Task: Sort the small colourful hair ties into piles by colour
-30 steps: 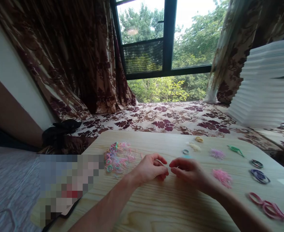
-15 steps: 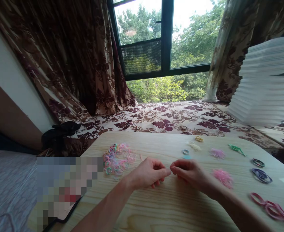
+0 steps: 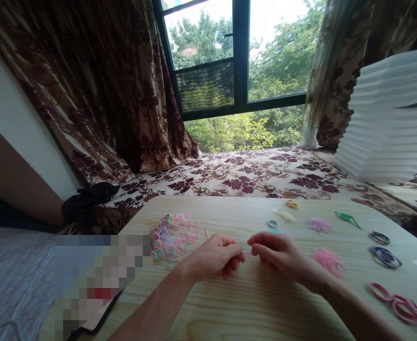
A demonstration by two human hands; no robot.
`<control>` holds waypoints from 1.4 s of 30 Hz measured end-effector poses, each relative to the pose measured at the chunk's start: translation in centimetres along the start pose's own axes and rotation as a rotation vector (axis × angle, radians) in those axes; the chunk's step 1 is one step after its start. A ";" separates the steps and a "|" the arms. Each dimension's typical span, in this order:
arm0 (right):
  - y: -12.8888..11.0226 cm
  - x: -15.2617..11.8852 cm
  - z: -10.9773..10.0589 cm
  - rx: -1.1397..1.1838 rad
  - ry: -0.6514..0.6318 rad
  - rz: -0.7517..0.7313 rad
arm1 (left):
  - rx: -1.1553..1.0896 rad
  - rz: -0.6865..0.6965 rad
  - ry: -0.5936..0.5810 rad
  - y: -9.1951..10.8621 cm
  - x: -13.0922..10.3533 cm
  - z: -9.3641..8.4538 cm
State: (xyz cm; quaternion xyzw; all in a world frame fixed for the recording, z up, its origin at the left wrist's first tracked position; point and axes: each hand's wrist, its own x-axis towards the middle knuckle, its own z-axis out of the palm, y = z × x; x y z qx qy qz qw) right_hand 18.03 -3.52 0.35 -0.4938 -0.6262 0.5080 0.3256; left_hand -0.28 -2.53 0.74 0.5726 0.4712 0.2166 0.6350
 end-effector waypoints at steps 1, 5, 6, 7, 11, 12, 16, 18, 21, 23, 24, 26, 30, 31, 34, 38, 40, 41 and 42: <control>0.0 0.0 0.0 -0.012 0.006 -0.017 | -0.009 0.000 0.001 0.0 0.0 0.0; 0.2 0.2 0.1 -0.084 0.063 -0.144 | -0.038 -0.005 -0.002 0.1 0.1 0.2; 0.3 0.2 0.1 -0.103 0.078 -0.169 | -0.045 -0.005 -0.005 0.2 0.0 0.2; 0.3 0.1 0.2 -0.120 0.090 -0.188 | -0.051 -0.004 -0.009 0.2 0.0 0.2; 0.0 -0.1 0.6 -0.177 0.094 -0.243 | -0.080 0.005 -0.032 0.4 -0.3 0.3; -0.2 -0.2 0.6 -0.195 0.089 -0.251 | -0.084 0.008 -0.040 0.4 -0.4 0.3; -0.6 -0.4 -1.1 -0.292 0.087 -0.237 | -0.060 0.034 -0.001 0.1 -0.1 0.3; -0.6 -0.7 -3.6 -0.350 0.102 -0.187 | -0.016 0.042 0.059 0.0 0.1 0.3; -0.4 -1.8 -8.3 -0.419 0.164 -0.049 | 0.033 0.031 0.115 0.0 0.3 0.3; -0.3 -2.8 -11.0 -0.447 0.245 0.051 | 0.039 0.019 0.127 0.1 0.3 0.3; -0.2 -3.3 -11.9 -0.443 0.251 0.094 | 0.039 0.017 0.129 0.1 0.3 0.3; -0.2 -4.2 -13.0 -0.435 0.244 0.163 | 0.042 0.018 0.126 0.2 0.2 0.3; 0.0 -4.6 -13.0 -0.471 0.201 0.238 | 0.044 0.018 0.125 0.1 0.2 0.3; 0.1 -4.6 -13.0 -0.486 0.191 0.246 | 0.043 0.013 0.125 0.0 0.2 0.3; 0.5 -4.5 -13.2 -0.521 0.172 0.249 | 0.037 0.009 0.123 0.0 0.3 0.2; 0.9 -4.6 -13.9 -0.520 0.182 0.242 | 0.029 0.020 0.126 -0.1 0.4 0.0; 0.7 -4.3 -13.8 -0.482 0.260 0.192 | 0.014 0.025 0.136 -0.3 0.6 -0.2; 0.5 -4.0 -13.5 -0.450 0.308 0.144 | 0.003 0.029 0.140 -0.4 0.7 -0.3; 0.1 -3.5 -13.0 -0.413 0.345 0.090 | -0.009 0.032 0.141 -0.5 0.9 -0.3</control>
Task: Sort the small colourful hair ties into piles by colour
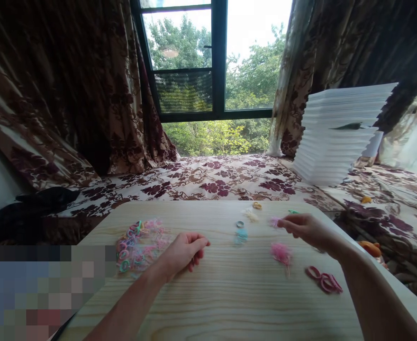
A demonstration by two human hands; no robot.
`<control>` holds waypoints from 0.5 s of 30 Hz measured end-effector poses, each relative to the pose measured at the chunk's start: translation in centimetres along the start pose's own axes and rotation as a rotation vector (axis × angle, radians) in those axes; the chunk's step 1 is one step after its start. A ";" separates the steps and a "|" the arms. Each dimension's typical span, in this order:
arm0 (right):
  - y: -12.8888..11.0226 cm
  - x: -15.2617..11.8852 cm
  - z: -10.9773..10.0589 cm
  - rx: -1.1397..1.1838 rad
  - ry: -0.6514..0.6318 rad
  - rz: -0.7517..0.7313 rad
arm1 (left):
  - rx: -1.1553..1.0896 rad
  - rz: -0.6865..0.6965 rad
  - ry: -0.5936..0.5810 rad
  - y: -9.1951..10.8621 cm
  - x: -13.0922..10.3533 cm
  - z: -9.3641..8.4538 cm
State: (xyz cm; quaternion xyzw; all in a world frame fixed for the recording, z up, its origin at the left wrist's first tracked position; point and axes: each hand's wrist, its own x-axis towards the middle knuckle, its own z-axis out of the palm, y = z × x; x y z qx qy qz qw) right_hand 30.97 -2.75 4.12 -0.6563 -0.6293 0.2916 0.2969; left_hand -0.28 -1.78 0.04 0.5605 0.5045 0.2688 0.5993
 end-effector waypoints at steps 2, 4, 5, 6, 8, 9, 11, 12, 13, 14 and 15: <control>-1.6 0.7 1.5 0.089 0.023 -0.082 | -0.015 0.002 0.012 0.0 0.4 -0.1; -3.6 1.5 3.7 0.107 -0.048 -0.127 | -0.004 0.013 0.040 0.3 0.7 -0.5; -4.6 1.8 4.9 0.112 -0.090 -0.152 | 0.012 0.028 0.062 0.6 0.8 -0.8; -5.5 2.0 6.3 0.116 -0.137 -0.176 | 0.036 0.052 0.086 1.0 0.8 -1.3; -7.1 2.3 9.0 0.125 -0.225 -0.225 | 0.108 0.116 0.147 2.1 0.7 -2.8; -7.6 2.3 10.2 0.134 -0.264 -0.252 | 0.158 0.142 0.186 2.6 0.5 -3.7; -8.2 2.2 12.3 0.161 -0.306 -0.310 | 0.286 0.194 0.257 3.2 0.0 -5.7; -8.2 2.2 13.2 0.173 -0.306 -0.340 | 0.351 0.212 0.283 3.4 -0.3 -6.6; -8.0 2.2 13.9 0.183 -0.289 -0.369 | 0.411 0.224 0.303 3.3 -0.6 -7.4; -7.7 2.2 14.5 0.182 -0.260 -0.398 | 0.463 0.227 0.318 3.0 -0.8 -8.0; -7.2 2.3 15.0 0.177 -0.229 -0.424 | 0.506 0.220 0.331 2.6 -0.9 -8.4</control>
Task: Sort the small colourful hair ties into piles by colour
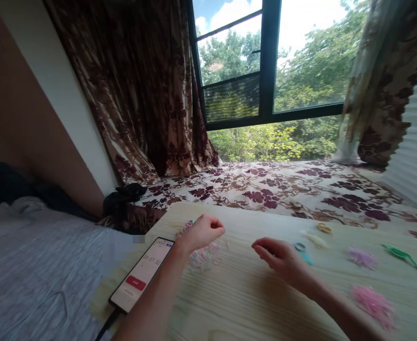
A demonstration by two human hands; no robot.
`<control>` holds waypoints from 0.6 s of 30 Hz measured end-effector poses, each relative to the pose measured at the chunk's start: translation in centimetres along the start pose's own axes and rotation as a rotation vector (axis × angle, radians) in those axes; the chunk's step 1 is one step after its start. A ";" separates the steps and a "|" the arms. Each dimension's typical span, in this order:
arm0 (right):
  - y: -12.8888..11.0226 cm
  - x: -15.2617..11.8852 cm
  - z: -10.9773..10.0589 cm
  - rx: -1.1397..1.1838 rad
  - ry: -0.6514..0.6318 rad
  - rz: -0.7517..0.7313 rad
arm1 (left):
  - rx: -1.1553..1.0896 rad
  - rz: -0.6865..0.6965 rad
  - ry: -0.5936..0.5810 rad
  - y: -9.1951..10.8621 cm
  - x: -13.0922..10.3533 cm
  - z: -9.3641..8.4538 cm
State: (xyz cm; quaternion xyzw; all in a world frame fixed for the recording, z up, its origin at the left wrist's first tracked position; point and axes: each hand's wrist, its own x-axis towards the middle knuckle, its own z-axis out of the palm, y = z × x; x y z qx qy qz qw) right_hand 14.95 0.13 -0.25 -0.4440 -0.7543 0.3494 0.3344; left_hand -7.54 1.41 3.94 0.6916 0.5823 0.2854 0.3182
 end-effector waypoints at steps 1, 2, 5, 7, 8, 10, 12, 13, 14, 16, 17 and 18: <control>0.5 0.0 0.3 -0.015 0.025 -0.018 | 0.040 -0.007 0.004 -0.5 -0.1 0.0; 1.0 -0.1 0.5 -0.034 0.045 -0.032 | 0.081 -0.015 0.009 -1.0 -0.2 0.2; 1.9 -0.4 0.9 -0.081 0.091 -0.054 | 0.225 -0.011 0.029 -2.0 -0.4 1.5; 2.0 -0.6 1.1 -0.115 0.097 -0.077 | 0.288 0.003 0.056 -2.1 -0.4 2.2; 2.0 -0.7 1.3 -0.138 0.089 -0.097 | 0.322 0.017 0.078 -2.1 -0.4 2.4; 1.9 -0.9 1.5 -0.206 0.069 -0.150 | 0.410 0.065 0.110 -1.8 -0.5 2.7; 1.8 -1.1 1.7 -0.289 0.051 -0.203 | 0.507 0.119 0.101 -1.6 -0.6 2.7; 1.7 -1.2 1.7 -0.326 0.043 -0.224 | 0.546 0.140 0.079 -1.5 -0.7 2.7; 1.8 -1.2 1.8 -0.359 0.036 -0.241 | 0.580 0.157 0.051 -1.5 -0.8 2.6; 1.8 -1.3 1.8 -0.405 0.026 -0.267 | 0.634 0.192 0.009 -1.3 -0.9 2.6; 1.9 -1.3 1.8 -0.417 0.024 -0.277 | 0.652 0.210 0.001 -1.3 -0.9 2.6; 1.9 -1.3 1.8 -0.426 0.025 -0.285 | 0.666 0.229 -0.001 -1.3 -0.9 2.6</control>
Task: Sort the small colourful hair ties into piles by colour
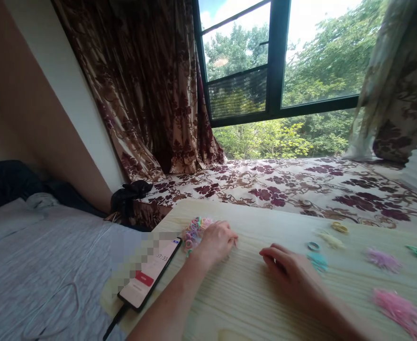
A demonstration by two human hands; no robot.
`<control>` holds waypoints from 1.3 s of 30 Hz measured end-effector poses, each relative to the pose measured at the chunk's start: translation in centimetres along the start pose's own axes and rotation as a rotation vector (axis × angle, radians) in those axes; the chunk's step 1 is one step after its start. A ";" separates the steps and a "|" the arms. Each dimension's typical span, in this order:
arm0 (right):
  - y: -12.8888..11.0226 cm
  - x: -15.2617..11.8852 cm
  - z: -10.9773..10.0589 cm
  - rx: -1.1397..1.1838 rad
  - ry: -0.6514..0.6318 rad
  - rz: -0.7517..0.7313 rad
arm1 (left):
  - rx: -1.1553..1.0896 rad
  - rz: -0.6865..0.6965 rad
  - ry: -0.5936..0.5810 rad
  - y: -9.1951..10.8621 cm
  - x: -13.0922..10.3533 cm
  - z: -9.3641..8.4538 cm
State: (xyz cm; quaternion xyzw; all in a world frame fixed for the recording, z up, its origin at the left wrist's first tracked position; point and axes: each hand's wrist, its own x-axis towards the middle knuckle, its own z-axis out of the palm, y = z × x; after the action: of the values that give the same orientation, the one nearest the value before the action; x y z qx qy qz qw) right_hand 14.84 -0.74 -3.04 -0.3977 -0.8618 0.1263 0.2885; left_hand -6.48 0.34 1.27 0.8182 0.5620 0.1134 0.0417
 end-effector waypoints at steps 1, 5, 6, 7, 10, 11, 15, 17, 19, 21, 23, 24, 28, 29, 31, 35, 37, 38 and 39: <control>0.0 0.0 0.0 -0.006 0.003 -0.006 | 0.009 0.014 0.007 0.0 0.0 0.0; -0.1 0.0 -0.1 -0.025 0.009 -0.024 | 0.027 0.025 0.041 0.2 0.1 0.3; -0.1 0.0 -0.1 -0.028 0.009 -0.026 | 0.030 0.019 0.047 0.2 0.1 0.4; -0.2 0.0 -0.2 -0.029 0.011 -0.028 | 0.033 0.011 0.051 0.2 0.2 0.5; -0.4 -0.1 -0.2 -0.020 0.022 -0.025 | 0.043 -0.011 0.055 0.2 0.1 0.7; -0.4 -0.1 -0.3 -0.016 0.027 -0.021 | 0.043 -0.013 0.059 0.3 0.1 0.8; -0.4 -0.1 -0.2 0.027 0.062 -0.006 | -0.016 -0.002 0.086 0.7 0.0 0.9; -0.3 0.0 -0.1 0.058 0.090 0.014 | -0.144 -0.020 0.073 1.2 -0.1 0.9; -0.2 0.0 0.0 0.085 0.120 0.059 | -0.338 -0.049 0.021 1.6 -0.1 0.9; -0.1 0.0 0.0 0.119 0.147 0.117 | -0.531 -0.068 -0.057 2.1 -0.1 0.9; -0.1 0.1 0.0 0.159 0.164 0.157 | -0.672 -0.080 -0.116 2.3 -0.1 1.0; -0.1 0.1 0.1 0.176 0.168 0.166 | -0.723 -0.086 -0.139 2.5 -0.2 1.1; -0.1 0.1 0.0 0.209 0.172 0.153 | -0.823 -0.090 -0.198 2.7 -0.3 1.2; -0.2 0.1 0.0 0.213 0.176 0.141 | -0.832 -0.085 -0.208 2.7 -0.3 1.2; -0.3 0.1 -0.1 0.220 0.178 0.113 | -0.839 -0.084 -0.217 2.7 -0.3 1.2; -0.6 0.2 -0.4 0.225 0.154 0.089 | -0.832 -0.106 -0.211 2.7 -0.2 1.1; -0.8 0.3 -0.6 0.219 0.136 0.099 | -0.824 -0.132 -0.191 2.7 -0.2 1.0; -0.8 0.3 -0.7 0.216 0.125 0.105 | -0.825 -0.147 -0.180 2.8 -0.1 0.9; -0.9 0.3 -0.7 0.213 0.115 0.110 | -0.830 -0.160 -0.172 2.8 -0.1 0.9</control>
State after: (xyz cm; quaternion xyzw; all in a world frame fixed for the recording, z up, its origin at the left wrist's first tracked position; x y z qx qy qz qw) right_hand 14.59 -1.10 -1.96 -0.4182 -0.8023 0.2096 0.3708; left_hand -3.76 -0.74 0.94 0.6924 0.5251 0.2577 0.4225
